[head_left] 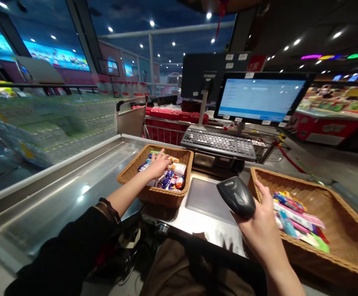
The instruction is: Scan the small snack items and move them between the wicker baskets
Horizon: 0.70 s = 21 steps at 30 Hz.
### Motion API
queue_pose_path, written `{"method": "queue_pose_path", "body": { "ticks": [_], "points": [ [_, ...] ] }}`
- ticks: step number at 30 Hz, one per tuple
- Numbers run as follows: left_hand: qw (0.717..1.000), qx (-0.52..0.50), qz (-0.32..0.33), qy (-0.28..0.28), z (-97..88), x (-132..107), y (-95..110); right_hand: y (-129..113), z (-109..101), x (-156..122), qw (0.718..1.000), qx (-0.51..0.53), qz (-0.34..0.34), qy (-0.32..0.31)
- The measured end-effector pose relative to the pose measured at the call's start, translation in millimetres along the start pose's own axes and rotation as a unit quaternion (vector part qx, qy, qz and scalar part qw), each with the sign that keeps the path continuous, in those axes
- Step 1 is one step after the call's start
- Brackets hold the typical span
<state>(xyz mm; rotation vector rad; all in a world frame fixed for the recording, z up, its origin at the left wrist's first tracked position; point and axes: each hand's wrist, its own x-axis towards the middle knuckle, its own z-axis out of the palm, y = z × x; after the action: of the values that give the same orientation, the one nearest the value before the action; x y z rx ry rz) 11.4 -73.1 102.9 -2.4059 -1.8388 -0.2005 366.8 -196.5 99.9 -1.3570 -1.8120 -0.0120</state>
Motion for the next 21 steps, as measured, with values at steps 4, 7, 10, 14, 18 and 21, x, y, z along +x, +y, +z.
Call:
{"method": "queue_pose_path", "body": {
  "ticks": [4,7,10,14,18,21],
  "points": [
    [0.994,0.045,-0.051,-0.086,8.6,-9.9,-53.8,-10.7,15.4,-2.7,0.998,0.011,-0.013,-0.062],
    [0.989,0.053,-0.048,-0.132,15.8,-12.1,-71.2,-15.2,21.3,-5.0,0.996,0.015,0.004,-0.082],
    [0.987,0.043,-0.041,-0.148,20.7,-8.0,-74.8,-18.9,24.0,-6.1,0.995,0.01,0.014,-0.094],
    [0.985,0.05,-0.03,-0.163,23.1,1.9,-75.0,-20.7,23.8,-5.3,0.995,0.004,0.016,-0.097],
    [0.979,0.07,-0.015,-0.191,23.3,6.8,-76.1,-18.9,21.7,-5.4,0.995,0.0,0.015,-0.098],
    [0.981,0.066,-0.011,-0.183,22.0,5.8,-76.6,-16.7,20.8,-6.1,0.996,0.002,0.011,-0.092]
  ]
}}
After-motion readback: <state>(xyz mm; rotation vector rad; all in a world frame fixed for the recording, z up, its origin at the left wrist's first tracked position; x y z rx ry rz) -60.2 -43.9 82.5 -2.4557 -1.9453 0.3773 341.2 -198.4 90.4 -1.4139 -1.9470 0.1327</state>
